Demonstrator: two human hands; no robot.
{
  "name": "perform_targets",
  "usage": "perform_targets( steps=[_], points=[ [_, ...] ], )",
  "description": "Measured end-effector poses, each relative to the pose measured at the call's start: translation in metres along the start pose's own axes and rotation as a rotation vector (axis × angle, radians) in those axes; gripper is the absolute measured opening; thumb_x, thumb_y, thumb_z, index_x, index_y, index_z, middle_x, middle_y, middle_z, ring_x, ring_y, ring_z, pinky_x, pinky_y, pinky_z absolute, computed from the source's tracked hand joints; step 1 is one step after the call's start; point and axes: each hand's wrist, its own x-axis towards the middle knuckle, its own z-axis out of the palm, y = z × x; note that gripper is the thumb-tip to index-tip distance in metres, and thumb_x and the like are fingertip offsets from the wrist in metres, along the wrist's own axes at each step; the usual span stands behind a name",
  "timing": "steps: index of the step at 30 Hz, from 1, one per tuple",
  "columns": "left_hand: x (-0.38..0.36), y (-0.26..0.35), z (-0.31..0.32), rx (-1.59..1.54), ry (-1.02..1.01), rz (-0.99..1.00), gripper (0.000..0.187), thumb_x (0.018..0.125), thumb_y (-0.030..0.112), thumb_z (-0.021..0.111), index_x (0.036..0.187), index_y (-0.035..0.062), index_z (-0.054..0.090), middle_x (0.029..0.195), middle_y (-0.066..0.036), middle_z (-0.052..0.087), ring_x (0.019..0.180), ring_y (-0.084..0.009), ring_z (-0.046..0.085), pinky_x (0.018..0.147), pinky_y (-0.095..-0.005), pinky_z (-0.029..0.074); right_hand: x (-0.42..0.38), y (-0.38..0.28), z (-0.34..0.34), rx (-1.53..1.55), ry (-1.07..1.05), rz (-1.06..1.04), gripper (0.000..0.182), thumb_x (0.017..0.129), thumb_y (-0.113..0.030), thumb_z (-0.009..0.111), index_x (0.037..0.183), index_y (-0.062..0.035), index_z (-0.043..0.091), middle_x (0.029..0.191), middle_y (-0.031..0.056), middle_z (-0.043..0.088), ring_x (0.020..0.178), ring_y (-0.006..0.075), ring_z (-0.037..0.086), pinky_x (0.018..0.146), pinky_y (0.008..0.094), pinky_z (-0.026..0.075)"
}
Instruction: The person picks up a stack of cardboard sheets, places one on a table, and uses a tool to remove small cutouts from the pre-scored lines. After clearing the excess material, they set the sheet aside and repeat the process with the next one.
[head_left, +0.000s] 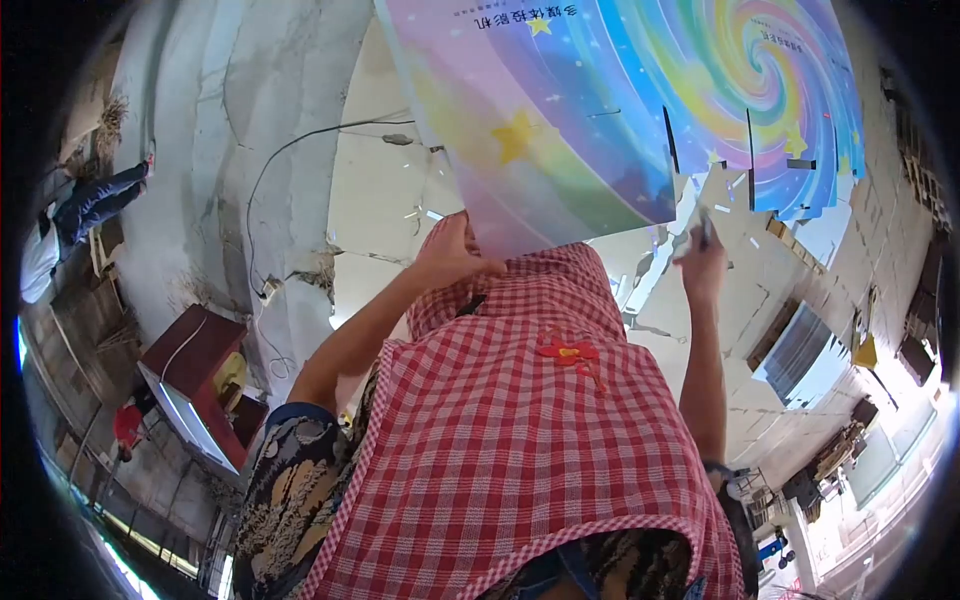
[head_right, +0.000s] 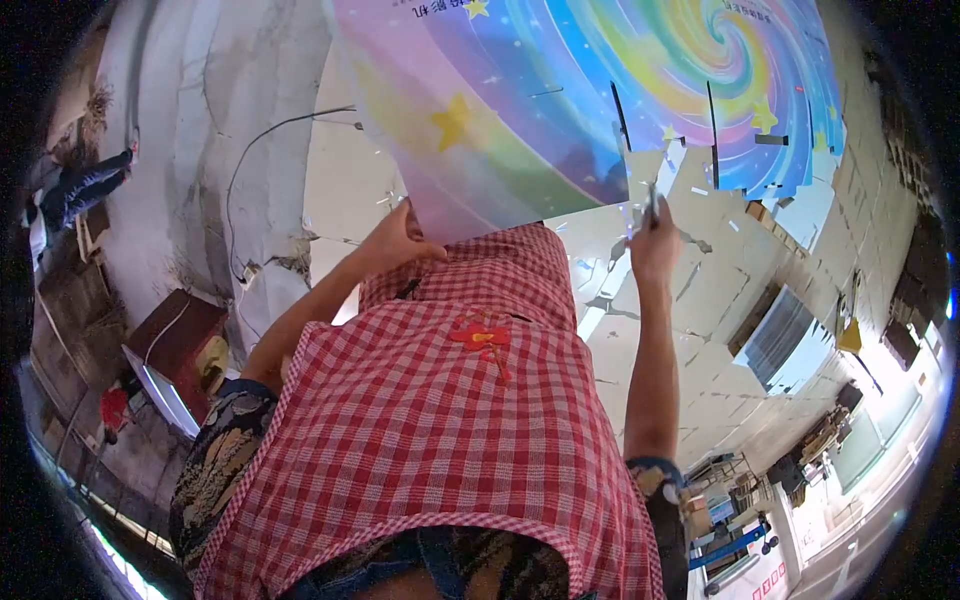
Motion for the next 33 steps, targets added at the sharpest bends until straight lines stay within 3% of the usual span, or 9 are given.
perform_targets(
  steps=[2, 3, 5, 6, 9, 11, 14, 18, 33],
  points=[
    [0.005, 0.012, -0.012, -0.288, 0.050, -0.185, 0.075, 0.066, 0.027, 0.069, 0.119, -0.0050, 0.026, 0.112, -0.018, 0.044, 0.099, -0.0246, 0.048, 0.085, -0.0352, 0.039, -0.036, -0.014, -0.015, 0.387, 0.112, -0.116, 0.029, 0.085, -0.019, 0.043, 0.105, 0.0013, 0.051, 0.070, 0.0073, 0.060, 0.044, 0.0088, 0.051, 0.038, 0.0270, 0.037],
    [0.009, 0.017, -0.016, -0.283, 0.045, -0.196, 0.075, 0.066, 0.027, 0.069, 0.119, -0.0050, 0.026, 0.112, -0.018, 0.044, 0.099, -0.0246, 0.048, 0.085, -0.0352, 0.039, -0.052, -0.029, -0.017, 0.389, 0.109, -0.103, 0.029, 0.085, -0.019, 0.043, 0.105, 0.0013, 0.051, 0.070, 0.0073, 0.060, 0.044, 0.0088, 0.051, 0.038, 0.0270, 0.037],
    [0.021, 0.028, -0.019, -0.647, -0.065, -0.187, 0.076, 0.067, 0.026, 0.069, 0.121, -0.0040, 0.024, 0.112, -0.015, 0.045, 0.099, -0.0232, 0.048, 0.086, -0.0349, 0.038, -0.084, -0.061, -0.011, 0.732, -0.152, -0.006, 0.027, 0.084, -0.012, 0.045, 0.107, 0.0007, 0.051, 0.073, 0.0034, 0.060, 0.044, 0.0049, 0.048, 0.040, 0.0239, 0.036],
    [0.028, 0.032, -0.018, -0.828, -0.120, -0.169, 0.077, 0.067, 0.025, 0.069, 0.122, -0.0035, 0.023, 0.112, -0.014, 0.045, 0.099, -0.0225, 0.048, 0.086, -0.0347, 0.038, -0.093, -0.075, 0.000, 0.624, -0.218, -0.079, 0.028, 0.083, -0.010, 0.046, 0.108, 0.0015, 0.050, 0.072, 0.0036, 0.060, 0.045, 0.0048, 0.047, 0.042, 0.0225, 0.037],
    [0.037, 0.030, -0.008, -0.834, -0.116, -0.193, 0.071, 0.067, 0.023, 0.069, 0.120, -0.0025, 0.029, 0.108, -0.012, 0.048, 0.097, -0.0216, 0.049, 0.085, -0.0335, 0.038, -0.104, -0.105, 0.036, 0.390, -0.251, -0.242, 0.028, 0.083, -0.006, 0.045, 0.109, 0.0029, 0.049, 0.066, 0.0040, 0.059, 0.049, 0.0062, 0.046, 0.049, 0.0198, 0.039],
    [0.037, 0.021, -0.003, -0.837, -0.106, -0.216, 0.068, 0.067, 0.022, 0.069, 0.118, -0.0020, 0.032, 0.106, -0.011, 0.049, 0.096, -0.0211, 0.049, 0.084, -0.0330, 0.038, -0.109, -0.107, 0.049, 0.424, -0.247, -0.224, 0.028, 0.083, -0.006, 0.045, 0.109, 0.0031, 0.049, 0.065, 0.0041, 0.058, 0.050, 0.0066, 0.047, 0.050, 0.0198, 0.039],
    [0.042, 0.001, 0.000, -0.677, 0.121, -0.342, 0.052, 0.068, 0.018, 0.067, 0.110, -0.0007, 0.043, 0.099, -0.008, 0.053, 0.091, -0.0184, 0.051, 0.079, -0.0305, 0.040, -0.112, -0.109, 0.062, 0.493, -0.228, -0.199, 0.027, 0.083, -0.006, 0.045, 0.109, 0.0035, 0.049, 0.062, 0.0044, 0.057, 0.052, 0.0075, 0.048, 0.051, 0.0200, 0.040],
    [0.038, 0.013, 0.000, -0.778, 0.001, -0.273, 0.040, 0.069, 0.017, 0.067, 0.101, 0.0009, 0.050, 0.096, -0.007, 0.054, 0.087, -0.0163, 0.051, 0.075, -0.0290, 0.041, -0.114, -0.107, 0.065, 0.396, -0.214, -0.178, 0.027, 0.083, -0.007, 0.046, 0.107, 0.0042, 0.049, 0.060, 0.0047, 0.056, 0.053, 0.0077, 0.048, 0.051, 0.0208, 0.039],
    [0.040, 0.010, 0.000, -0.772, -0.052, -0.230, 0.030, 0.071, 0.018, 0.065, 0.094, 0.0031, 0.055, 0.087, -0.002, 0.056, 0.080, -0.0115, 0.052, 0.068, -0.0259, 0.042, -0.113, -0.121, 0.065, 0.403, -0.201, -0.135, 0.027, 0.083, -0.008, 0.046, 0.106, 0.0044, 0.050, 0.057, 0.0061, 0.053, 0.052, 0.0089, 0.049, 0.048, 0.0221, 0.039]
  ],
)
